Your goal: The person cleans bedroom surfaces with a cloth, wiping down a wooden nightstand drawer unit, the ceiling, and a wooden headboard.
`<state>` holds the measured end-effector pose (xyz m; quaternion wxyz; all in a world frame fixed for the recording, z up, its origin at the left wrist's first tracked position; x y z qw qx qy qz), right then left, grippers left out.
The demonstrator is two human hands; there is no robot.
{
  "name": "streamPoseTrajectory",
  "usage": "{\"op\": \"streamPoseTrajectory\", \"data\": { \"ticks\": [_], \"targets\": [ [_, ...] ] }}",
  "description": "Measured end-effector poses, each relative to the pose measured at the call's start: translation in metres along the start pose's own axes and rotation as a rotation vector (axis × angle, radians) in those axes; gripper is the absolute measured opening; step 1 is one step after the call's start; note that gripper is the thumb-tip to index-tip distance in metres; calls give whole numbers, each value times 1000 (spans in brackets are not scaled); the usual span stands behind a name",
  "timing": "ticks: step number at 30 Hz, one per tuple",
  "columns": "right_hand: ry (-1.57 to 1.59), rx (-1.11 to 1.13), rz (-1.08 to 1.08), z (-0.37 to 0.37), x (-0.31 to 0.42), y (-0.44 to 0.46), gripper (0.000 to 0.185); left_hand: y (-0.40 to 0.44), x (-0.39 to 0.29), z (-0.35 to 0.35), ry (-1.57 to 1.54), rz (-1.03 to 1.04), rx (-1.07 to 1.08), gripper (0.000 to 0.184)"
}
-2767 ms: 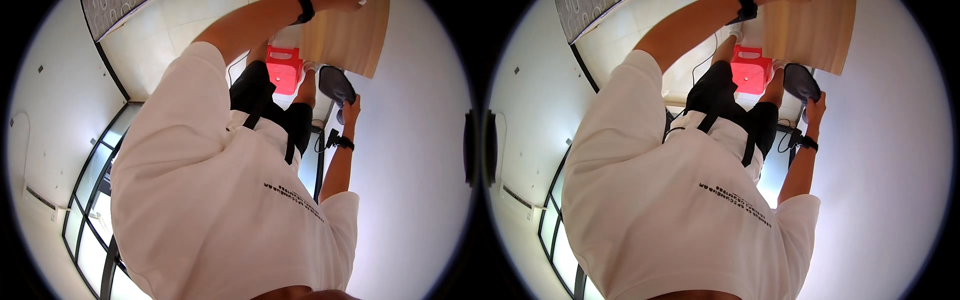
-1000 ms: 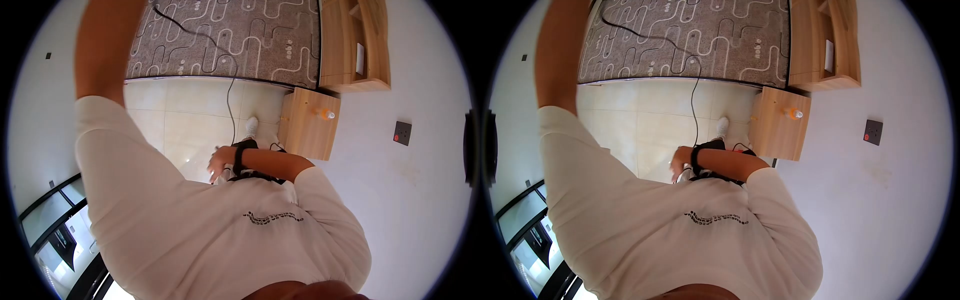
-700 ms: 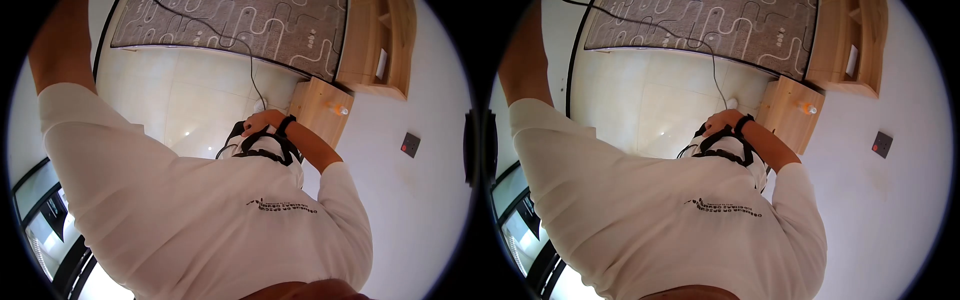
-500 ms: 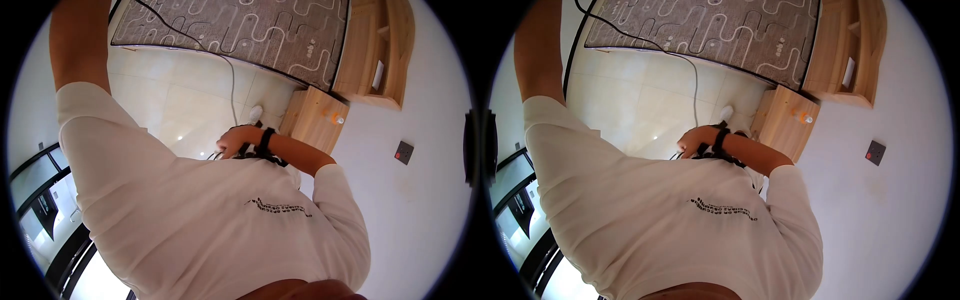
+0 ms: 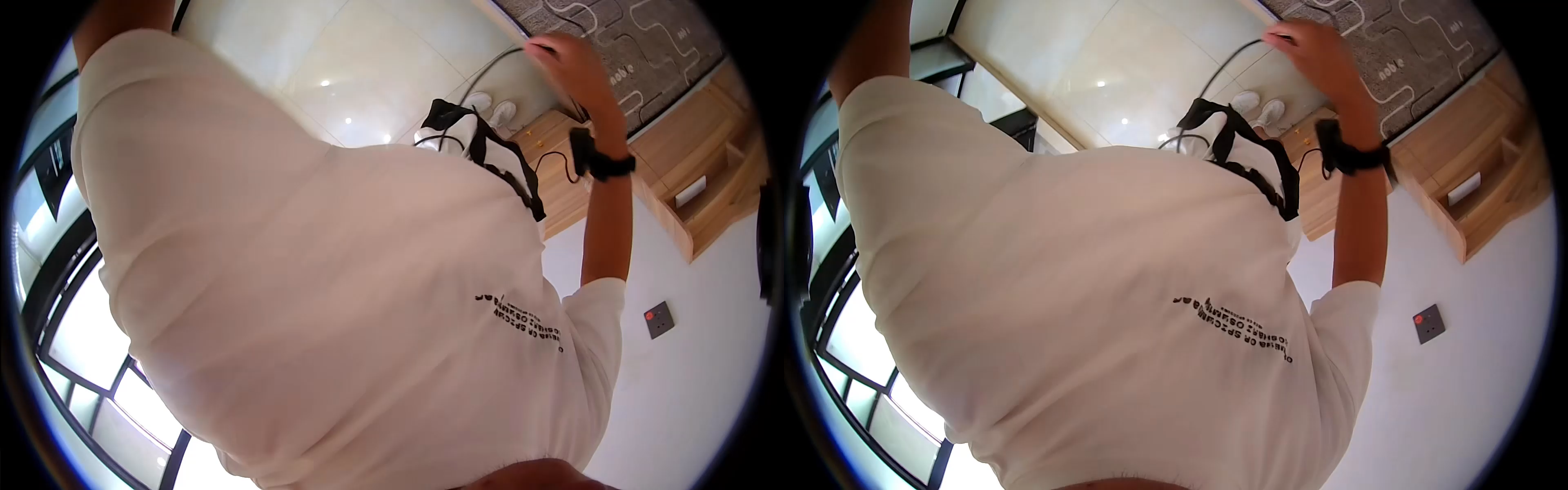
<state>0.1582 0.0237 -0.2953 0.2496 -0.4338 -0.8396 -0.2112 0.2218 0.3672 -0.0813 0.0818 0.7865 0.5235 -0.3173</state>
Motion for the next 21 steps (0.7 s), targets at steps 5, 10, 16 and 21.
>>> {"op": "streamPoseTrajectory", "data": {
  "ticks": [5,10,16,21],
  "targets": [
    [70,305,220,-24,17,-57,17,-35,10,69,-74,-196,203,74],
    [114,144,75,-31,50,-112,18,-59,32,149,-159,-369,399,78],
    [450,492,115,-8,72,-89,15,-109,38,251,-419,-447,386,104],
    [467,775,-194,21,79,-52,20,-94,19,247,-491,-303,489,109]
  ]
}}
Point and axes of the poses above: each hand's wrist, its own y-axis towards the middle knuckle, its own z-axis out of the palm, x = y × z, the point moved 1 cm from there along y, towards the middle knuckle, and after that the axes turned 3 degrees about x, right-handed, at the moved point
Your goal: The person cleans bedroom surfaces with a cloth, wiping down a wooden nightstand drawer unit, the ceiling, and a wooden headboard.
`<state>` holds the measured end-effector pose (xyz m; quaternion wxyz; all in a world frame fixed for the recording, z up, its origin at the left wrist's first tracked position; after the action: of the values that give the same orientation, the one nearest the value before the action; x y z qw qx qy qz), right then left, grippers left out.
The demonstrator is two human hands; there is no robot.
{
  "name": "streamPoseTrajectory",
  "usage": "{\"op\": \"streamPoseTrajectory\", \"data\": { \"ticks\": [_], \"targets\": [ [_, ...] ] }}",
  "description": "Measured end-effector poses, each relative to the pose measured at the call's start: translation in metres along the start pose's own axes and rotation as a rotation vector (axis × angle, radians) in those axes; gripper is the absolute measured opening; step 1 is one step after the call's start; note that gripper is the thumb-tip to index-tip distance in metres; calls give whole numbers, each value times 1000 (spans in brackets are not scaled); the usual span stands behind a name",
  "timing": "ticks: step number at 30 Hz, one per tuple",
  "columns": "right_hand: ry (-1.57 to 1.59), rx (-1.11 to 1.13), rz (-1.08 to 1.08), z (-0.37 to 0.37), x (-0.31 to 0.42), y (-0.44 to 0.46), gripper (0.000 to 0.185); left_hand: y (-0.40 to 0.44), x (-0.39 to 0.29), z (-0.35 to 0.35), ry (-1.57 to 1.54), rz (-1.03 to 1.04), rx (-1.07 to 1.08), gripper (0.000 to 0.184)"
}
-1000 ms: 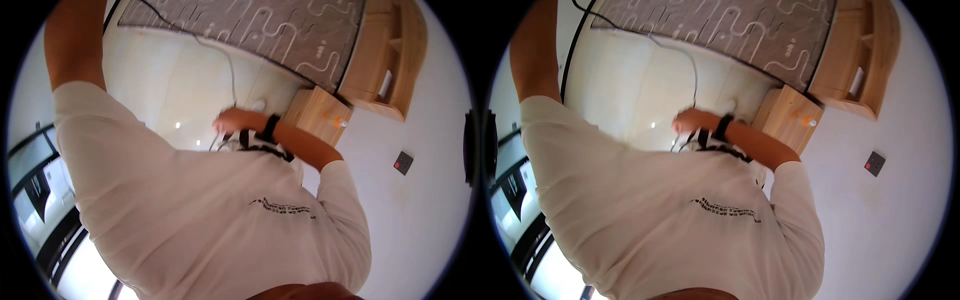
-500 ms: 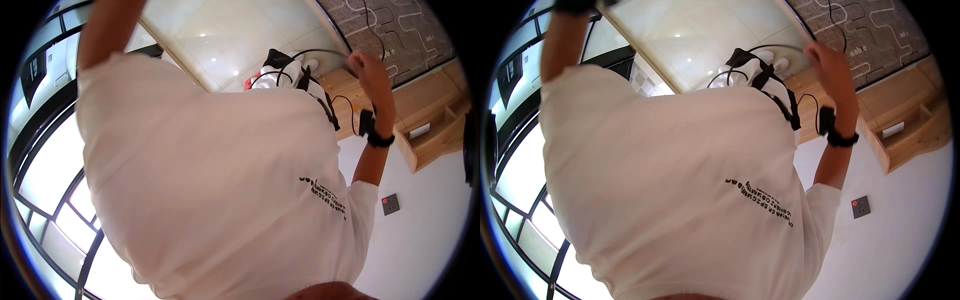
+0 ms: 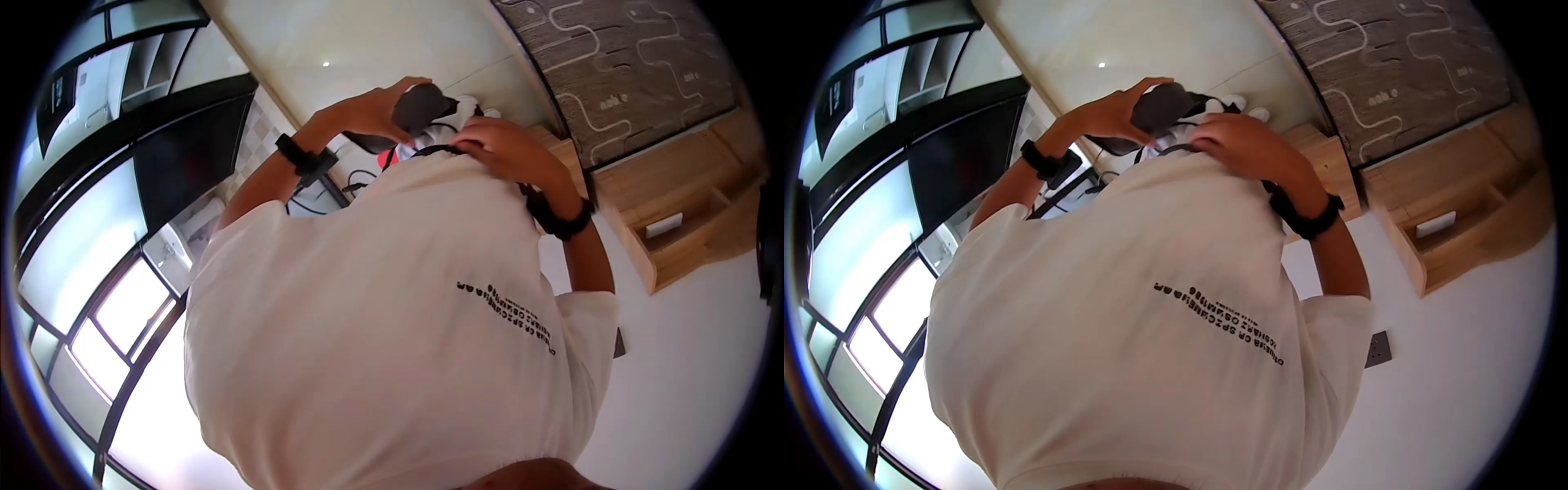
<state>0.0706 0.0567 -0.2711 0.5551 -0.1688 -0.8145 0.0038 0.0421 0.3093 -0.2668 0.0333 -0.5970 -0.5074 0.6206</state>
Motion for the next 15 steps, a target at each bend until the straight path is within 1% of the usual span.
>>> {"op": "streamPoseTrajectory", "data": {
  "ticks": [2,3,4,5,6,7,8,9,10,11,12,13,14,15],
  "targets": [
    [-60,128,-95,6,-13,14,22,9,-7,-7,126,107,205,107],
    [-78,192,-144,5,-19,21,22,13,-17,-11,180,86,241,104],
    [-54,208,-187,1,-16,23,22,15,-26,-11,234,64,279,101],
    [-31,223,-228,-3,-15,22,21,19,-35,-11,252,31,295,95],
    [-11,312,-260,1,-24,27,25,25,-44,-14,272,2,304,89],
    [-19,346,-284,5,-30,30,25,30,-61,-21,342,-5,303,85],
    [18,305,-330,6,-37,31,27,36,-77,-31,413,-13,300,81],
    [101,299,-324,8,-46,31,28,45,-82,-44,409,21,250,77],
    [73,292,-365,12,-57,39,33,55,-87,-60,401,54,201,73],
    [155,381,-280,6,-57,37,37,62,-103,-73,432,217,90,75],
    [135,383,-237,6,-57,38,38,68,-115,-92,419,275,26,74],
    [147,370,-183,-5,-56,32,32,77,-132,-110,401,333,-36,74],
    [161,359,-136,-18,-54,25,26,80,-167,-126,391,401,-70,72],
    [151,328,-110,-32,-55,18,26,81,-191,-144,387,364,-133,70]
  ]
}}
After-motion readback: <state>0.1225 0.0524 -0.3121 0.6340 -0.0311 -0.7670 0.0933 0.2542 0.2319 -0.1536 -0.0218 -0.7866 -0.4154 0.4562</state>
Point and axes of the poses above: each hand's wrist, its own y-axis towards the middle knuckle, its own z-axis out of the palm, x = y × z, the point moved 1 cm from there along y, towards the middle knuckle, and after that the axes turned 3 degrees about x, right-handed, at the moved point
